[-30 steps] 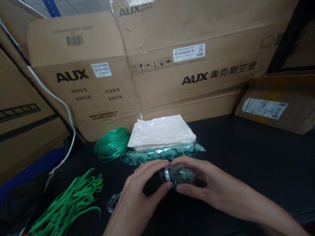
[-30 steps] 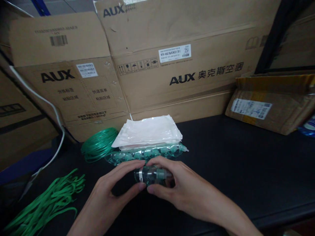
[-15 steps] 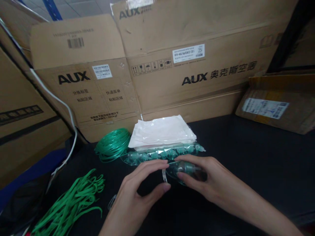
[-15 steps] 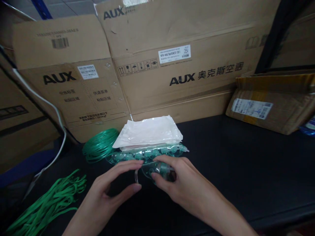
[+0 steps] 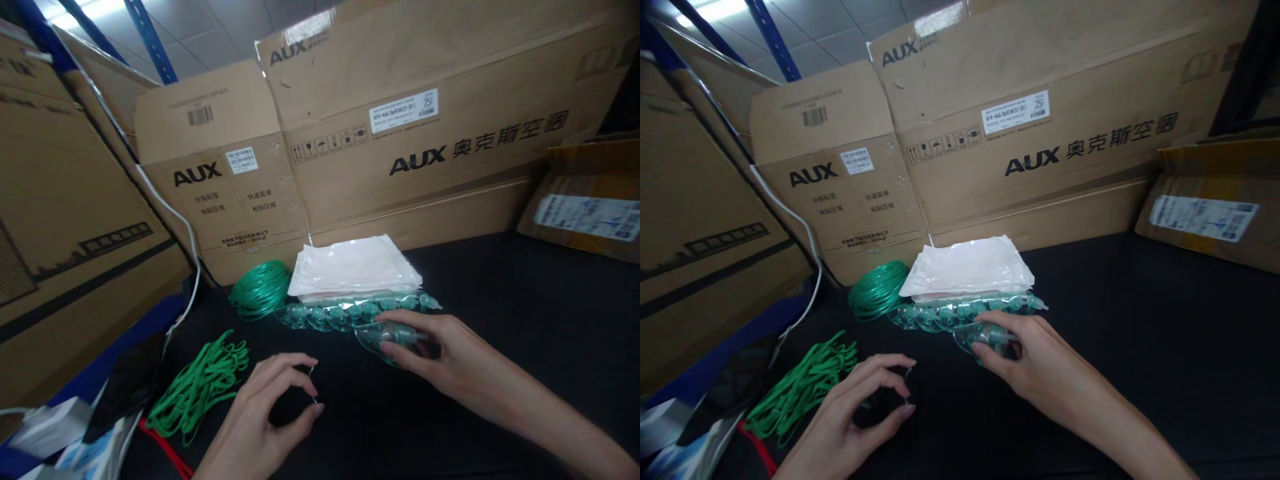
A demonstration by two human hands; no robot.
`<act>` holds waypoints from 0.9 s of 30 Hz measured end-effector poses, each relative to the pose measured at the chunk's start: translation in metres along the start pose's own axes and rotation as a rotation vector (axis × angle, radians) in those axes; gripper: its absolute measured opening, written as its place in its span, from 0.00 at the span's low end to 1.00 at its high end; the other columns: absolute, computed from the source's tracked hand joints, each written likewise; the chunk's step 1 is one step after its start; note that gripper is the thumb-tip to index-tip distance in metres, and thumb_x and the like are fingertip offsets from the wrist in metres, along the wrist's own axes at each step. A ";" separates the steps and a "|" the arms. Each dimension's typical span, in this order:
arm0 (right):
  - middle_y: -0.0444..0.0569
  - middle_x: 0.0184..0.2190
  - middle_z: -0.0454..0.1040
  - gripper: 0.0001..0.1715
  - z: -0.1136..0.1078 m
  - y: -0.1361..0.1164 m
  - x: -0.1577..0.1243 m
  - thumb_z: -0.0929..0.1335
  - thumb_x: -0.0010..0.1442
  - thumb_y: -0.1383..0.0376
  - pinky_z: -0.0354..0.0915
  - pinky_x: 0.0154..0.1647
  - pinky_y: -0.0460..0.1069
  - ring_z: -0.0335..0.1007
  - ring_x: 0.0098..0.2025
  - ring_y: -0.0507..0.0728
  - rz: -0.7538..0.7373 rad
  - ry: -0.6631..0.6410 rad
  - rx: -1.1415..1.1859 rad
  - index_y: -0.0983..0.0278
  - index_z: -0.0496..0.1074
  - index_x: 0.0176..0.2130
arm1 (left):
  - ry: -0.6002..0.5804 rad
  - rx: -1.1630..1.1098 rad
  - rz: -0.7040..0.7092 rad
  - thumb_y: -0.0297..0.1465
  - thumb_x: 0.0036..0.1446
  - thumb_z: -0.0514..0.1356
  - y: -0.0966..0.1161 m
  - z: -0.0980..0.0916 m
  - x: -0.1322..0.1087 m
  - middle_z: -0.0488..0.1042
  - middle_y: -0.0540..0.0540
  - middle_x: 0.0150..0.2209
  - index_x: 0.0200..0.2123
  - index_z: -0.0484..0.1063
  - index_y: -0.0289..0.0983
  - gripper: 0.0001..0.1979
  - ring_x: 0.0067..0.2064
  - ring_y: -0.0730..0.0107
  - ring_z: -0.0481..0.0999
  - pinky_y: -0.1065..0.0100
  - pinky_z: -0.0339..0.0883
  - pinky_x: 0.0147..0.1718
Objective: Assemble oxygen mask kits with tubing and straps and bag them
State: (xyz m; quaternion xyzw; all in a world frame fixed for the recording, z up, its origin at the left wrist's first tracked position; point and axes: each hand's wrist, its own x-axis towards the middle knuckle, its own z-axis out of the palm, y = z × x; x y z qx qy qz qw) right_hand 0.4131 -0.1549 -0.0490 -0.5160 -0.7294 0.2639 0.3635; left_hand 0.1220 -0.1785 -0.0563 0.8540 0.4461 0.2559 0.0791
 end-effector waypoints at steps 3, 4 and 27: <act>0.42 0.26 0.78 0.20 0.004 0.004 0.000 0.70 0.61 0.53 0.61 0.24 0.48 0.67 0.24 0.55 -0.001 -0.007 -0.003 0.55 0.81 0.49 | -0.033 0.056 -0.021 0.28 0.61 0.64 -0.007 -0.002 -0.010 0.80 0.44 0.52 0.39 0.78 0.44 0.05 0.53 0.57 0.80 0.56 0.72 0.55; 0.43 0.27 0.79 0.20 0.006 0.004 0.000 0.70 0.60 0.53 0.61 0.23 0.48 0.68 0.24 0.56 -0.005 -0.005 0.002 0.56 0.81 0.49 | -0.035 0.063 -0.026 0.28 0.61 0.64 -0.009 -0.002 -0.011 0.80 0.44 0.52 0.40 0.78 0.44 0.06 0.53 0.57 0.79 0.55 0.71 0.56; 0.46 0.40 0.83 0.24 0.006 -0.001 -0.003 0.69 0.62 0.51 0.68 0.33 0.51 0.75 0.33 0.58 0.012 -0.119 -0.024 0.55 0.78 0.53 | -0.076 0.332 -0.529 0.42 0.64 0.57 -0.028 -0.016 -0.004 0.81 0.40 0.43 0.43 0.80 0.37 0.17 0.45 0.50 0.81 0.54 0.73 0.46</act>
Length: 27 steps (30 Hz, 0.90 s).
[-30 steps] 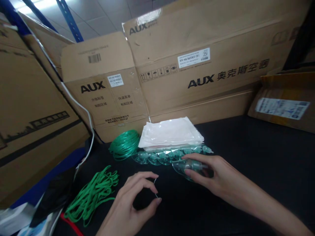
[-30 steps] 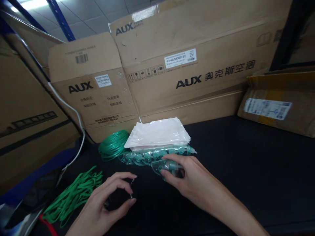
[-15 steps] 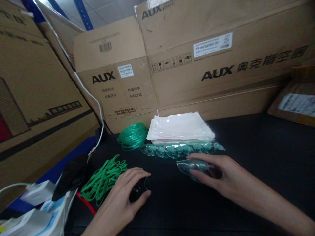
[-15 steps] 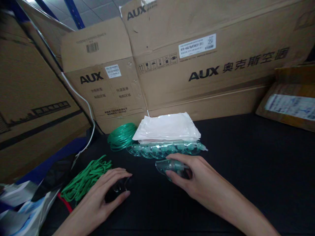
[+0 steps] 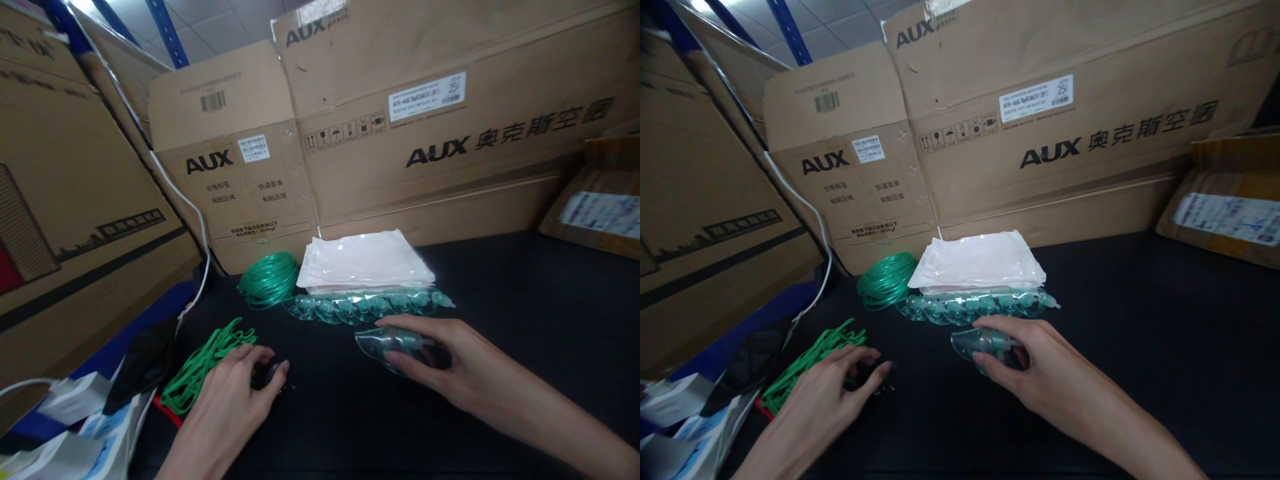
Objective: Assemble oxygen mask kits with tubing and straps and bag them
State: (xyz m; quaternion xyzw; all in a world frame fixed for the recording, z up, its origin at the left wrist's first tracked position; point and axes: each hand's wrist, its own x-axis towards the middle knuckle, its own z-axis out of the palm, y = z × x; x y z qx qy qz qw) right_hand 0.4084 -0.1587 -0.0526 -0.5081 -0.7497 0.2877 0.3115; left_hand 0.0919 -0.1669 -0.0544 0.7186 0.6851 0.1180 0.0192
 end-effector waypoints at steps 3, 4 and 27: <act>0.46 0.41 0.83 0.23 -0.001 0.000 0.000 0.69 0.62 0.51 0.68 0.32 0.51 0.74 0.33 0.58 -0.022 0.008 -0.004 0.55 0.78 0.53 | -0.109 0.033 -0.052 0.42 0.62 0.60 0.013 -0.008 0.005 0.80 0.42 0.39 0.41 0.79 0.37 0.15 0.41 0.53 0.81 0.58 0.70 0.41; 0.46 0.40 0.83 0.23 -0.002 0.000 0.000 0.69 0.62 0.51 0.67 0.32 0.50 0.74 0.32 0.57 -0.028 0.008 -0.002 0.55 0.78 0.53 | -0.140 0.038 -0.057 0.40 0.62 0.61 0.017 -0.010 0.006 0.80 0.43 0.39 0.41 0.78 0.37 0.14 0.40 0.54 0.81 0.59 0.69 0.40; 0.46 0.40 0.81 0.24 -0.005 0.002 -0.005 0.69 0.62 0.52 0.68 0.33 0.50 0.72 0.32 0.56 0.003 0.024 -0.031 0.55 0.77 0.56 | -0.281 0.017 -0.029 0.23 0.56 0.59 0.016 -0.010 0.014 0.79 0.48 0.38 0.40 0.78 0.38 0.11 0.33 0.70 0.78 0.71 0.63 0.33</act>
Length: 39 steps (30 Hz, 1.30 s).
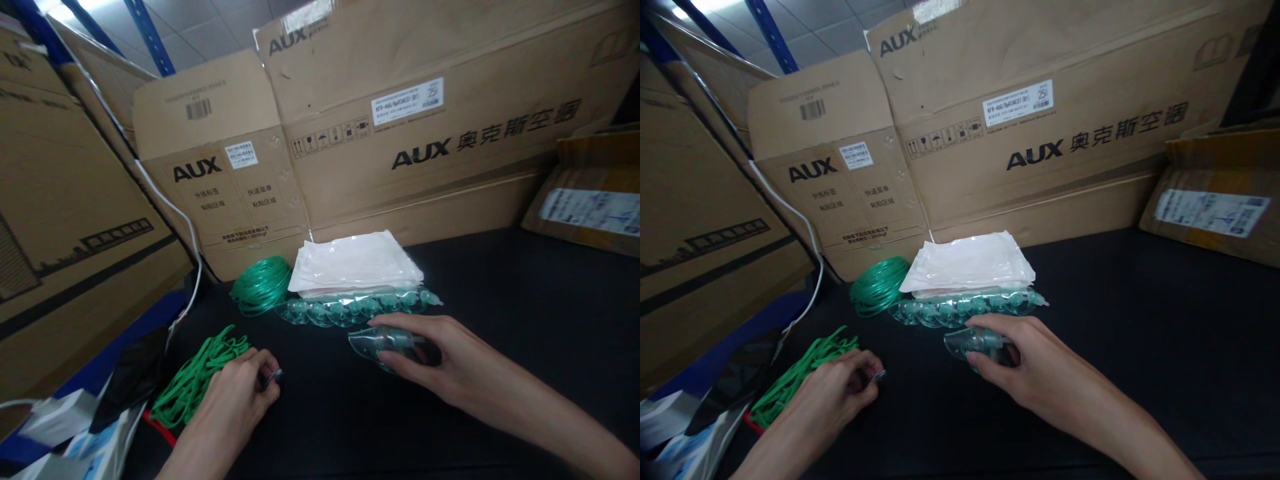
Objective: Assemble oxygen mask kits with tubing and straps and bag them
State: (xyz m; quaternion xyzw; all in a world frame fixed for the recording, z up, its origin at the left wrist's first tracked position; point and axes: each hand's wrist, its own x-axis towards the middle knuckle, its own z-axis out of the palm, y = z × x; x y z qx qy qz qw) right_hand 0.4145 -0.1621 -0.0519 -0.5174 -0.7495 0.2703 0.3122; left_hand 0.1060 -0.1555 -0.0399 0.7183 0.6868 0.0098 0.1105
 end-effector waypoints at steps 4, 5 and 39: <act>0.45 0.41 0.82 0.23 0.000 0.001 0.000 0.70 0.63 0.52 0.69 0.34 0.50 0.72 0.32 0.56 -0.013 -0.003 0.004 0.53 0.77 0.56 | 0.034 0.013 -0.002 0.23 0.55 0.57 -0.006 0.004 0.002 0.79 0.48 0.37 0.39 0.78 0.38 0.12 0.32 0.71 0.78 0.72 0.63 0.32; 0.45 0.40 0.82 0.23 0.000 0.002 0.000 0.70 0.63 0.52 0.69 0.34 0.50 0.72 0.32 0.56 -0.018 -0.001 0.002 0.53 0.77 0.56 | 0.049 0.017 0.005 0.23 0.56 0.57 -0.005 0.004 0.001 0.80 0.48 0.37 0.39 0.78 0.39 0.12 0.32 0.70 0.79 0.72 0.64 0.32; 0.52 0.50 0.80 0.26 -0.097 0.078 0.021 0.71 0.64 0.52 0.72 0.52 0.57 0.77 0.49 0.62 -0.029 -0.017 0.085 0.63 0.75 0.56 | 0.341 -0.145 0.863 0.30 0.70 0.58 0.168 0.010 0.086 0.78 0.42 0.51 0.52 0.76 0.36 0.11 0.53 0.56 0.75 0.55 0.68 0.55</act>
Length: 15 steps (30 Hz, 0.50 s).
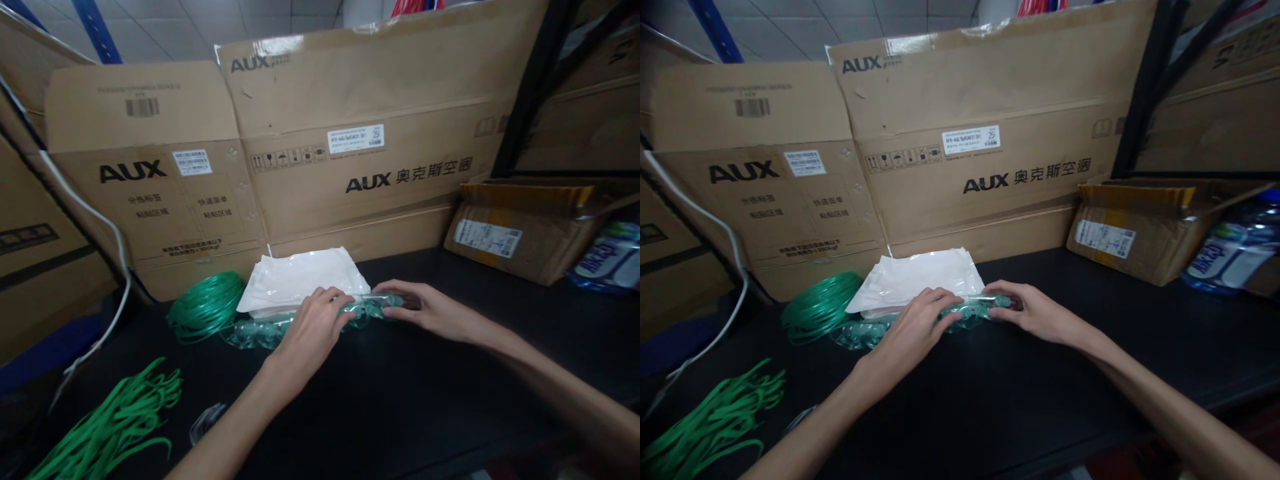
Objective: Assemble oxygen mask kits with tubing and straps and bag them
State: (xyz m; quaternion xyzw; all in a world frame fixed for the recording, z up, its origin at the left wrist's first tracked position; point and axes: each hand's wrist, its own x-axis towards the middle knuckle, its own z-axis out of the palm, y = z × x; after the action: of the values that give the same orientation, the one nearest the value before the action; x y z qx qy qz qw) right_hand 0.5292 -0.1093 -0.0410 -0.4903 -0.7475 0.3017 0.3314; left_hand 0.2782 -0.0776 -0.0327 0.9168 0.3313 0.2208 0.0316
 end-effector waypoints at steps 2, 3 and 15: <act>0.51 0.52 0.81 0.28 0.002 0.005 -0.002 0.71 0.65 0.52 0.72 0.53 0.57 0.78 0.49 0.62 0.008 -0.018 -0.002 0.61 0.74 0.59 | 0.004 -0.020 -0.004 0.30 0.70 0.58 -0.005 0.005 0.001 0.79 0.42 0.51 0.52 0.77 0.36 0.11 0.53 0.55 0.75 0.55 0.68 0.55; 0.51 0.53 0.81 0.28 0.003 0.007 -0.002 0.70 0.65 0.52 0.72 0.54 0.57 0.78 0.50 0.62 0.001 -0.019 -0.018 0.61 0.74 0.60 | 0.004 -0.032 -0.004 0.30 0.70 0.58 -0.007 0.006 0.002 0.79 0.42 0.51 0.52 0.77 0.36 0.11 0.53 0.56 0.75 0.56 0.67 0.56; 0.53 0.55 0.80 0.24 0.015 0.008 0.000 0.68 0.69 0.60 0.70 0.60 0.59 0.77 0.56 0.64 -0.208 0.025 -0.402 0.58 0.73 0.62 | 0.001 -0.051 0.021 0.30 0.70 0.59 -0.013 0.008 0.001 0.79 0.44 0.51 0.52 0.76 0.36 0.11 0.53 0.57 0.75 0.57 0.68 0.56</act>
State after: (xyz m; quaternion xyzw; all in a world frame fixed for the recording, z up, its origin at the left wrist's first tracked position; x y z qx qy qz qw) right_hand 0.5217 -0.1085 -0.0561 -0.4705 -0.8350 0.1048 0.2654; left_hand 0.2748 -0.0663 -0.0416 0.9190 0.3159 0.2299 0.0523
